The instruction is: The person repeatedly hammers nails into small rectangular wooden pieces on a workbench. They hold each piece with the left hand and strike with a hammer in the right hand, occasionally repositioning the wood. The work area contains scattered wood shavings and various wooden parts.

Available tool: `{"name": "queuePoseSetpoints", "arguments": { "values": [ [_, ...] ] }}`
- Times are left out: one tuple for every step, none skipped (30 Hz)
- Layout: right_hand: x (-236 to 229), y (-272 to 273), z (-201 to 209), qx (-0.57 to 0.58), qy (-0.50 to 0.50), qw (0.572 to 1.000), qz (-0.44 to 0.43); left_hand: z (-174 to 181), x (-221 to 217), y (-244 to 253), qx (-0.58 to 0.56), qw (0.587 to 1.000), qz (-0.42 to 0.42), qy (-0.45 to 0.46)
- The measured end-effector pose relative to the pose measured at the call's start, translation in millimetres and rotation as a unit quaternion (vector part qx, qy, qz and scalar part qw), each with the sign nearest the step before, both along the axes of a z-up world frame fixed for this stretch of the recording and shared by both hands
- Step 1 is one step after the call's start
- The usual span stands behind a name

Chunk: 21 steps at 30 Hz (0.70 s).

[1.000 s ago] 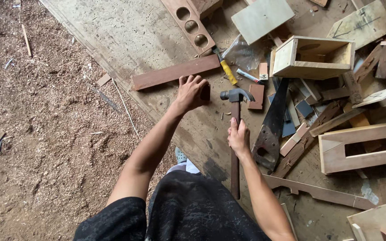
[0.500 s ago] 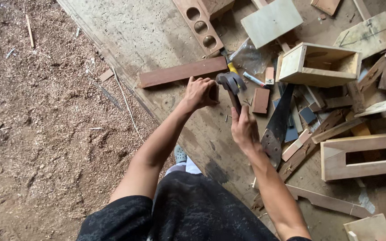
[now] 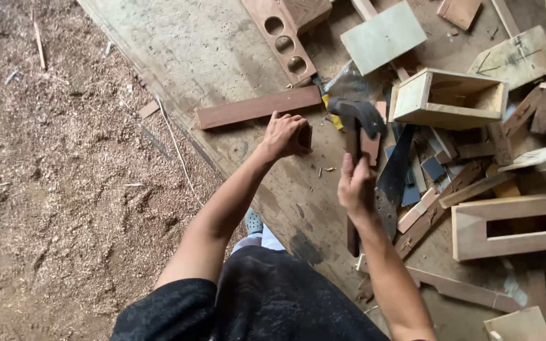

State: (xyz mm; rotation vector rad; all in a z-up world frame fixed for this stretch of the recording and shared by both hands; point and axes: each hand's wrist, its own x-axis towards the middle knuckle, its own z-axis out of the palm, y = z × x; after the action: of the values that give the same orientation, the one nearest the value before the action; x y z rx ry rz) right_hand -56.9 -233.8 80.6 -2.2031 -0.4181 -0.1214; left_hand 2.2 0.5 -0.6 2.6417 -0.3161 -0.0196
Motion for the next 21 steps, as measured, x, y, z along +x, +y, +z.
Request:
{"name": "queuePoseSetpoints", "arguments": {
  "values": [
    [0,-1,1,-0.013,-0.046,0.999,-0.007,-1,2,0,-0.003,1.0,-0.002,0.004],
    [1,1,1,-0.025,-0.092,0.995,-0.011,-1,3,3,-0.006,1.0,-0.001,0.007],
    [0,3,0,-0.037,-0.138,0.99,-0.015,-2,4,5,-0.01,1.0,0.001,0.011],
    [-4,5,-5,-0.056,-0.061,0.996,-0.013,-4,3,4,-0.006,1.0,-0.002,0.009],
    [-8,8,-13,-0.075,0.016,0.997,-0.01,-7,2,2,-0.003,1.0,-0.005,0.006],
    [-8,10,-21,-0.094,0.09,0.992,0.0,-10,2,2,0.001,1.0,-0.002,0.002],
    [-9,10,-29,-0.103,0.126,0.987,-0.007,-12,0,2,0.0,1.0,0.01,-0.011],
    [-10,10,-37,-0.111,0.161,0.981,-0.018,-13,-1,3,0.0,1.0,0.015,-0.024],
    [-11,10,-45,-0.118,0.197,0.973,-0.03,-14,-2,4,0.0,0.999,0.021,-0.038],
    [-7,6,-52,-0.119,0.138,0.982,-0.04,-16,0,4,0.003,0.999,0.026,-0.034],
    [-1,2,-57,-0.119,0.078,0.989,-0.049,-17,1,6,0.005,0.999,0.032,-0.03],
    [-8,-3,-61,-0.122,0.029,0.99,-0.062,-19,-10,6,0.005,0.999,0.033,-0.016],
    [-14,-8,-62,-0.116,0.016,0.992,-0.053,-20,-20,6,0.007,0.999,0.043,-0.008],
    [-11,-12,-63,-0.107,-0.003,0.993,-0.052,-20,-19,5,0.011,0.999,0.045,-0.008],
    [-10,-14,-63,-0.098,-0.022,0.994,-0.051,-19,-18,4,0.016,0.999,0.047,-0.008],
    [-6,-14,-59,-0.063,0.023,0.997,-0.048,-16,-18,6,0.028,0.998,0.048,0.008],
    [-4,-12,-53,-0.028,0.067,0.996,-0.044,-14,-18,9,0.039,0.998,0.05,0.024],
    [-7,-10,-48,0.007,0.115,0.992,-0.042,-13,-22,11,0.052,0.997,0.049,0.043],
    [-11,-9,-43,0.05,0.195,0.978,-0.058,-12,-24,11,0.041,0.997,0.048,0.042],
    [-13,-6,-37,0.091,0.271,0.956,-0.071,-11,-25,13,0.03,0.998,0.049,0.039],
    [-15,-3,-32,0.131,0.346,0.925,-0.083,-11,-27,14,0.018,0.998,0.05,0.036]
  ]
}}
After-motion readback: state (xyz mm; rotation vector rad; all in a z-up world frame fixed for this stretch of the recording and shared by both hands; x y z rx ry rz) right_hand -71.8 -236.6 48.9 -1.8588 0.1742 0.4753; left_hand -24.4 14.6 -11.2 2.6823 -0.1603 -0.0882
